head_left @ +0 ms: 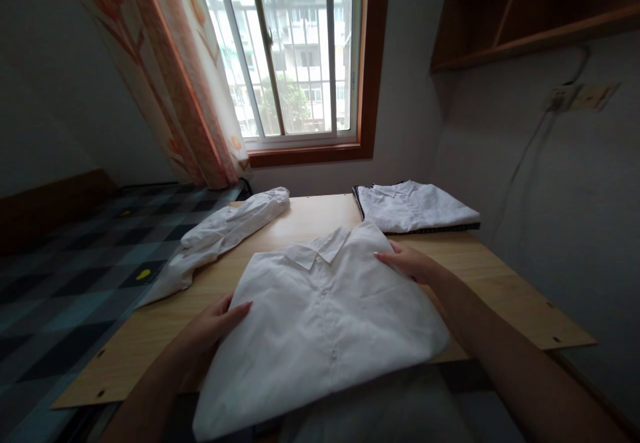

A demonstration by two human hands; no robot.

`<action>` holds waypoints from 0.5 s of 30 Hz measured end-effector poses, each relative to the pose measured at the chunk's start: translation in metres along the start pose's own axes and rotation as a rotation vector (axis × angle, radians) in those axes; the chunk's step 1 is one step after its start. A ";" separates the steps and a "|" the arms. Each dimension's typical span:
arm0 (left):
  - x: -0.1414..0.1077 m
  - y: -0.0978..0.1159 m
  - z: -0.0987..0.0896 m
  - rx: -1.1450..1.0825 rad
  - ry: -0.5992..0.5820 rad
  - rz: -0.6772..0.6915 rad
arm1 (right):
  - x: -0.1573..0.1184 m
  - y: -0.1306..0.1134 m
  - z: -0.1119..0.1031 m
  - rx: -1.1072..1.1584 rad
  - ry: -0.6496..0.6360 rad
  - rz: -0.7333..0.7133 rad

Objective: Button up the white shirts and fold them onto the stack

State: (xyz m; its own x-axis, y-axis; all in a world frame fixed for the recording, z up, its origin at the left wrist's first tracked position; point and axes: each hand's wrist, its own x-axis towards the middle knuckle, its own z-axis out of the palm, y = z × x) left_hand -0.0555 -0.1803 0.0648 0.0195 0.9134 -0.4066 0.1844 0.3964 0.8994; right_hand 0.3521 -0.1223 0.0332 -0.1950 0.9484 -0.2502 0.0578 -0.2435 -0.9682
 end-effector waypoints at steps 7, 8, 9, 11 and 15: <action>-0.016 -0.004 0.004 -0.004 -0.036 -0.006 | -0.027 0.025 -0.018 -0.069 -0.074 -0.119; -0.016 -0.006 0.004 -0.024 -0.052 -0.026 | -0.030 0.032 -0.020 -0.086 -0.027 -0.144; -0.016 -0.009 0.004 -0.053 -0.081 -0.050 | -0.032 0.040 -0.023 -0.100 0.022 -0.172; -0.015 -0.015 0.003 -0.110 -0.153 -0.106 | -0.037 0.052 -0.028 -0.111 0.079 -0.228; -0.016 -0.027 0.000 -0.029 -0.175 -0.096 | -0.062 0.062 -0.038 -0.198 0.099 -0.273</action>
State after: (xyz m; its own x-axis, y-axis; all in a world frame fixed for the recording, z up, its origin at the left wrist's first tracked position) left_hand -0.0613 -0.2059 0.0470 0.1742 0.8424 -0.5100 0.1656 0.4854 0.8584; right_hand 0.4050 -0.1887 -0.0108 -0.1341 0.9905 0.0295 0.2074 0.0572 -0.9766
